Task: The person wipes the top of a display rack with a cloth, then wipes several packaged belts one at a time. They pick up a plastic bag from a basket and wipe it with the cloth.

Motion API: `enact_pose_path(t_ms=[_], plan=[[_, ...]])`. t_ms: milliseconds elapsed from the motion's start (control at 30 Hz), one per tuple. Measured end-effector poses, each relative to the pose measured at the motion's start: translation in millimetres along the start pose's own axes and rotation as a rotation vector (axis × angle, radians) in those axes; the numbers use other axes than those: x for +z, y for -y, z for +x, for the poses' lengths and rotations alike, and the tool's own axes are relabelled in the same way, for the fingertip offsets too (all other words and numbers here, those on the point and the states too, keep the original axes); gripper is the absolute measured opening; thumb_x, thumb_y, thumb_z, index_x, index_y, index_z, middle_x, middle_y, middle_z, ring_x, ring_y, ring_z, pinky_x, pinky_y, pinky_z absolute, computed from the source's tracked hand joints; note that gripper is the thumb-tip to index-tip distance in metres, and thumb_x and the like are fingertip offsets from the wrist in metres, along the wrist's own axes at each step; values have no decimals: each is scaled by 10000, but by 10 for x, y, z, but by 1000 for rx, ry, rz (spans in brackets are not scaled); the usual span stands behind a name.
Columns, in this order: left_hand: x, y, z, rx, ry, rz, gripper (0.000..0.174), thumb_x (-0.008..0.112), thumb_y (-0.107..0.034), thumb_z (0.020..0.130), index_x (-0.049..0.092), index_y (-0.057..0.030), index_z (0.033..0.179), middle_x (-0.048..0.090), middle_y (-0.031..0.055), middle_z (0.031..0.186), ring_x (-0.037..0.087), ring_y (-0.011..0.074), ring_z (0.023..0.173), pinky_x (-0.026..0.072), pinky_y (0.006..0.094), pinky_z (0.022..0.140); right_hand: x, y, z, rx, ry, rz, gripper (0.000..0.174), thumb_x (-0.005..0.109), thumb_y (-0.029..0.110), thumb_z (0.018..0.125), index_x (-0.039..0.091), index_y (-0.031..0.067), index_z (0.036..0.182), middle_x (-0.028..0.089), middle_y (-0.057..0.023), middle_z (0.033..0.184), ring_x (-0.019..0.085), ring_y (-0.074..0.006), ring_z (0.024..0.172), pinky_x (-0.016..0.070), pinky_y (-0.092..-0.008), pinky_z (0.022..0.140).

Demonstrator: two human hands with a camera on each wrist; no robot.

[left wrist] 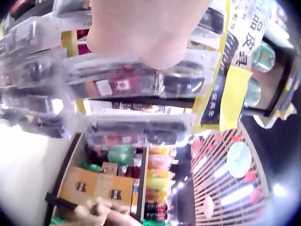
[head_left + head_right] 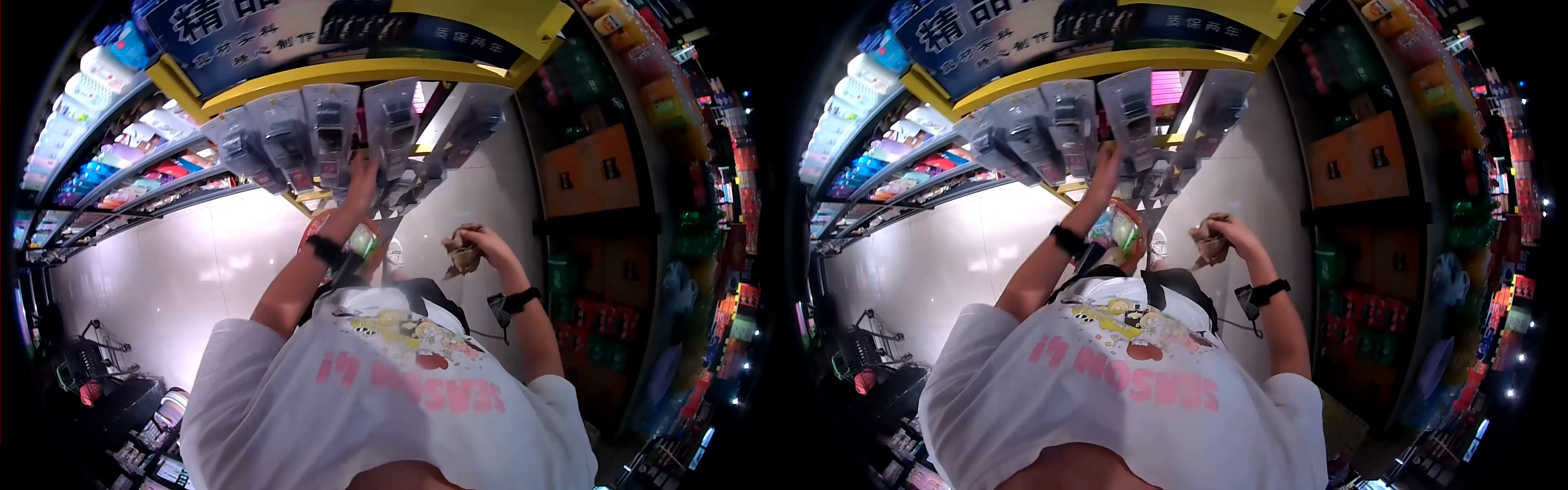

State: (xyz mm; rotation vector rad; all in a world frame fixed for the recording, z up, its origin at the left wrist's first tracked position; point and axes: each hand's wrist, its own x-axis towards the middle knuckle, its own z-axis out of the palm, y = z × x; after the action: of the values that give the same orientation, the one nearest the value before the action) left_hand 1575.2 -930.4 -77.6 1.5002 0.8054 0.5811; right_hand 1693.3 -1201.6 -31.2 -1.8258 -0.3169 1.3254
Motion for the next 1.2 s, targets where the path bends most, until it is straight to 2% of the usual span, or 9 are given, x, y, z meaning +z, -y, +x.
enact_pose_path(t_ms=[33,133,200,367,433,533,733,967,1200], plan=[[26,277,-88,30,-78,117,521,449,-402,846,413,-20,1197,476,173,1118,411,262,1097,325,313,910,-81,139,-120,-2,-45,292,258,569,202,799,562,14,976,593,-56,892,573,-157,826,462,-287,725],[-35,-144,-336,-279,606,158,563,513,-377,814,384,-3,1214,454,204,1134,389,288,1130,356,338,901,-353,408,-256,-167,-217,527,275,557,187,827,528,7,1032,577,-59,946,572,-164,847,462,-279,745],[287,-211,-382,102,739,203,635,591,-297,777,309,1,1262,388,215,1204,382,294,1137,381,353,881,-523,692,-299,-350,-308,547,273,588,158,807,528,6,1026,574,-71,956,572,-166,852,466,-283,748],[1137,-773,239,614,221,293,930,737,-244,637,147,-24,1322,305,202,1267,368,295,1150,367,354,903,-667,1552,-276,-773,-632,117,279,609,16,745,524,-18,1009,579,-102,978,579,-218,870,457,-287,777],[1355,-855,456,695,130,77,922,753,-234,605,180,-12,1293,358,194,1230,403,283,1130,382,343,883,-645,1780,-113,-1265,-750,-668,409,636,-40,631,520,-36,1022,560,-162,1010,565,-301,890,445,-300,812],[1486,-876,614,431,280,-110,751,724,-193,630,291,-22,1218,450,158,1137,480,263,1046,403,324,843,-385,1843,254,-1100,-656,-1021,423,714,71,510,608,4,914,489,-165,1125,387,-366,1121,442,-357,824],[1344,-1096,429,459,150,36,567,714,-158,627,424,-53,1103,510,101,1008,537,253,953,422,319,781,-294,1850,371,-1093,-732,-877,381,649,79,651,538,15,1010,481,-124,1148,447,-342,1052,432,-373,809],[1239,-1220,390,390,154,173,620,760,-155,548,461,-43,1079,546,99,993,548,220,918,421,304,782,-373,1791,551,-1183,-804,-408,381,605,31,634,527,-20,1003,549,-161,893,535,-338,817,456,-327,729],[1251,-1269,388,372,177,213,682,789,-176,535,438,-16,1098,575,91,992,556,170,921,426,279,806,-351,1429,788,-860,-598,431,170,550,101,809,558,-30,916,588,-46,812,551,-134,707,436,-245,685]])
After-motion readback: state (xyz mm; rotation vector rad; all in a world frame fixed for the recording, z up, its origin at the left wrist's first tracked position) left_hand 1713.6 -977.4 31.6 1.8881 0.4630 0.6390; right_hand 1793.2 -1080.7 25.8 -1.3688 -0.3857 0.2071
